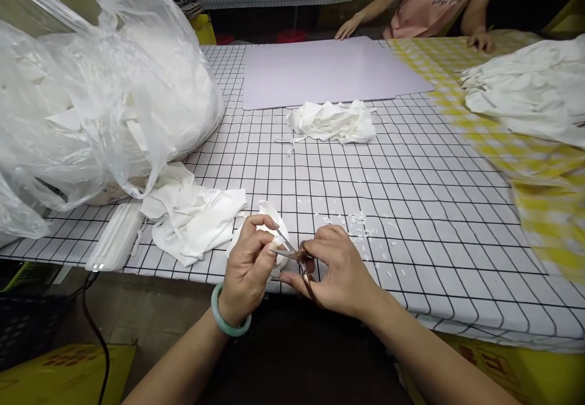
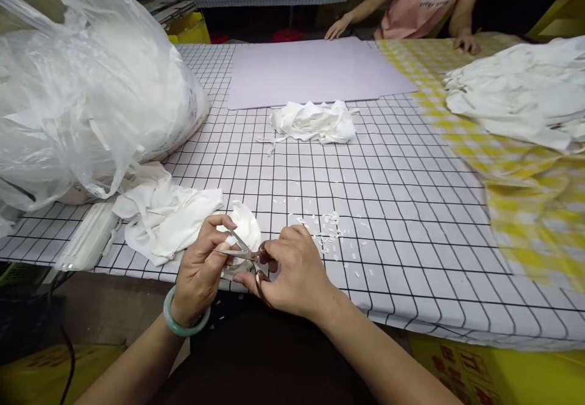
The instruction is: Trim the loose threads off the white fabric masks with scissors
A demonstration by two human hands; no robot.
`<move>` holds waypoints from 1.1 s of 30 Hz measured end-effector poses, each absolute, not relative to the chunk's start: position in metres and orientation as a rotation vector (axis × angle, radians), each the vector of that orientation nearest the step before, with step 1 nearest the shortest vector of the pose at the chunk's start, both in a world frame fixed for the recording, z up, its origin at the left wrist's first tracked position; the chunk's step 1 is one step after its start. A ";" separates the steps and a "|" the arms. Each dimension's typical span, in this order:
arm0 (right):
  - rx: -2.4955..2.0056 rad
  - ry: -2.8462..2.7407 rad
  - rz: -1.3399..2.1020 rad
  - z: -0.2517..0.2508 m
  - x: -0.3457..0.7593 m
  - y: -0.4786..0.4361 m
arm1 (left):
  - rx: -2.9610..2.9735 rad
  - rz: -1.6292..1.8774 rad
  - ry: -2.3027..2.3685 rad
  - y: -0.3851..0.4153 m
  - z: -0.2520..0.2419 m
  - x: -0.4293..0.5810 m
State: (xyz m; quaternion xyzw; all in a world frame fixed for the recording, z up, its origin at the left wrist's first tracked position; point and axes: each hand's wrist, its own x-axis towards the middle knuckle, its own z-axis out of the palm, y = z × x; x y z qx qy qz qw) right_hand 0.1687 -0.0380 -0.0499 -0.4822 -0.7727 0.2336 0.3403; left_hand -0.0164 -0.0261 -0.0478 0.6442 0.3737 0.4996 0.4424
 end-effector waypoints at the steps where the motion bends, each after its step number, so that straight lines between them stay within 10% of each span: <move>1: -1.260 -2.008 0.611 -0.050 0.168 -0.038 | 1.609 1.237 0.928 -0.026 -0.048 -0.016; 33: -1.416 -1.898 0.473 -0.055 0.176 -0.055 | 1.736 1.143 0.767 -0.020 -0.053 0.004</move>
